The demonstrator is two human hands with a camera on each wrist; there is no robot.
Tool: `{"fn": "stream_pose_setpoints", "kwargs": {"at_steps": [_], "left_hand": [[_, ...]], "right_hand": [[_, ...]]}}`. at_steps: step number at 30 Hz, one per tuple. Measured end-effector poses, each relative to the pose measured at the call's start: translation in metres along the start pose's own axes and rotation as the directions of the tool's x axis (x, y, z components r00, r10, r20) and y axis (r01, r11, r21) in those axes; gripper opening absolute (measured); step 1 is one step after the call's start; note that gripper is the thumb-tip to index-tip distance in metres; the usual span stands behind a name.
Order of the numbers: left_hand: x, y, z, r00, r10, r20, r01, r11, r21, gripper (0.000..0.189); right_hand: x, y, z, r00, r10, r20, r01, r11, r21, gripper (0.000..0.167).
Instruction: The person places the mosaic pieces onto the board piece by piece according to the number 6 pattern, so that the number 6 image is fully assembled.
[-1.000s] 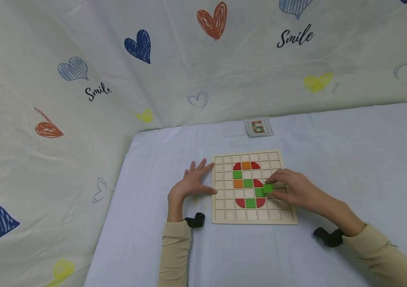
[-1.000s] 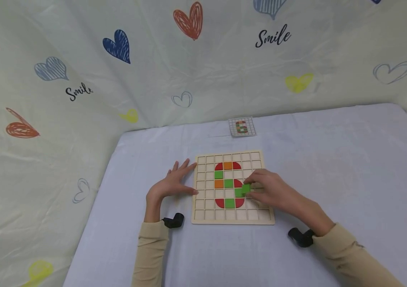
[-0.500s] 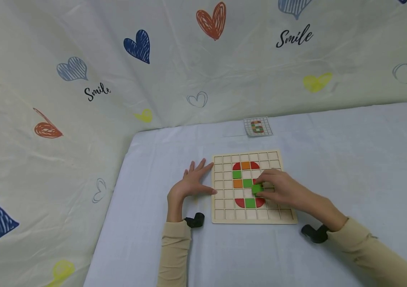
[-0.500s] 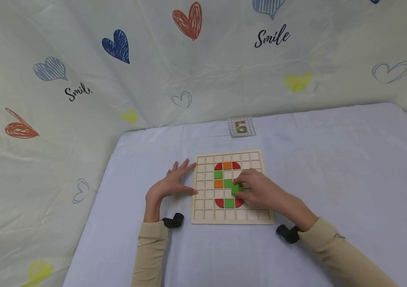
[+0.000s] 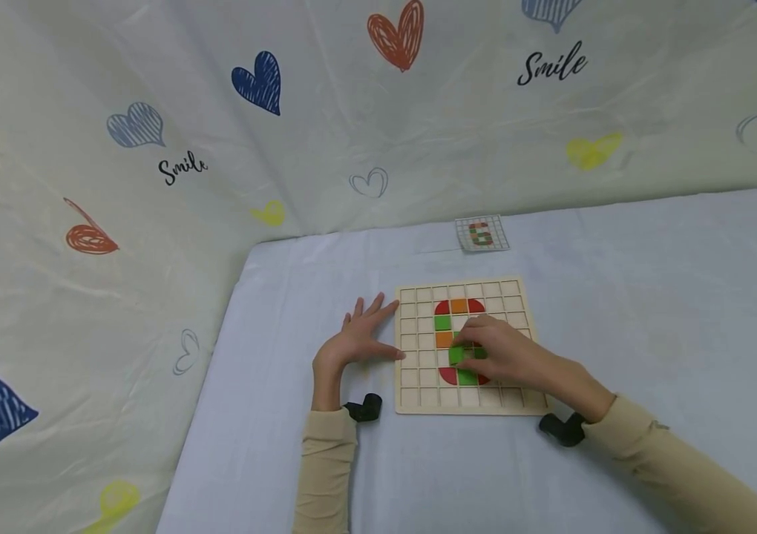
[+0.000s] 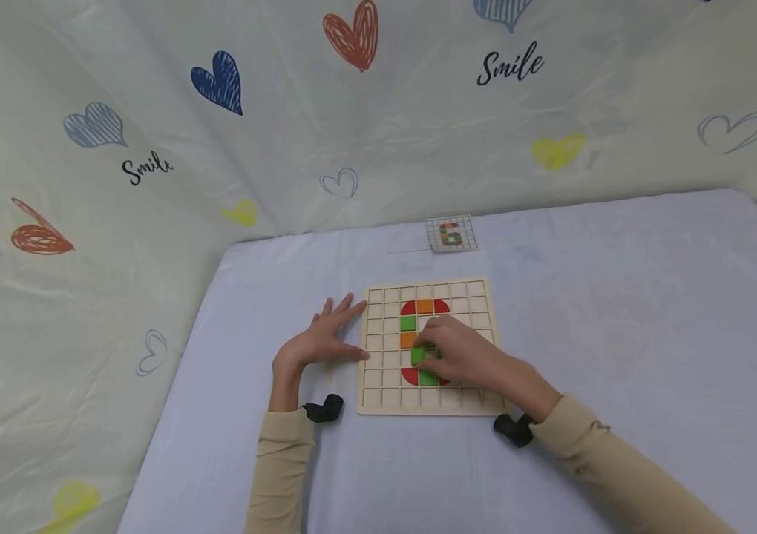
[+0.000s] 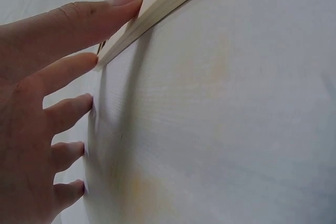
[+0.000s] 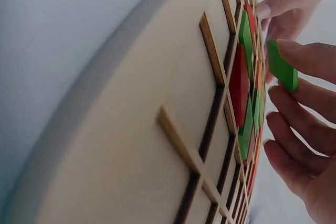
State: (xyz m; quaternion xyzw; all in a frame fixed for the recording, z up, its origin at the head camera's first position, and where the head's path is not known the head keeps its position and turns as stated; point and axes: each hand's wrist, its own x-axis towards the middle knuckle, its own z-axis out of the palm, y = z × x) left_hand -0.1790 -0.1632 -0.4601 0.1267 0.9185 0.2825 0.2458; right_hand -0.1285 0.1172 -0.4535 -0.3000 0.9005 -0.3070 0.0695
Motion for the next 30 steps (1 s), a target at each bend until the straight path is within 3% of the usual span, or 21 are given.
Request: {"fn": "stream_pose_setpoints", "kwargs": {"at_steps": [14,30], "left_hand": [[0.001,0.003,0.001,1.000,0.005,0.000,-0.005,1.000,0.007,0.096],[0.001,0.002,0.004,1.000,0.000,0.005,0.000,1.000,0.015,0.095]], "right_hand": [[0.012,0.000,0.009,0.999,-0.013,0.033,0.013,1.000,0.000,0.019],[0.011,0.000,0.013,0.999,-0.052,-0.002,0.052,0.999,-0.013,0.024]]}}
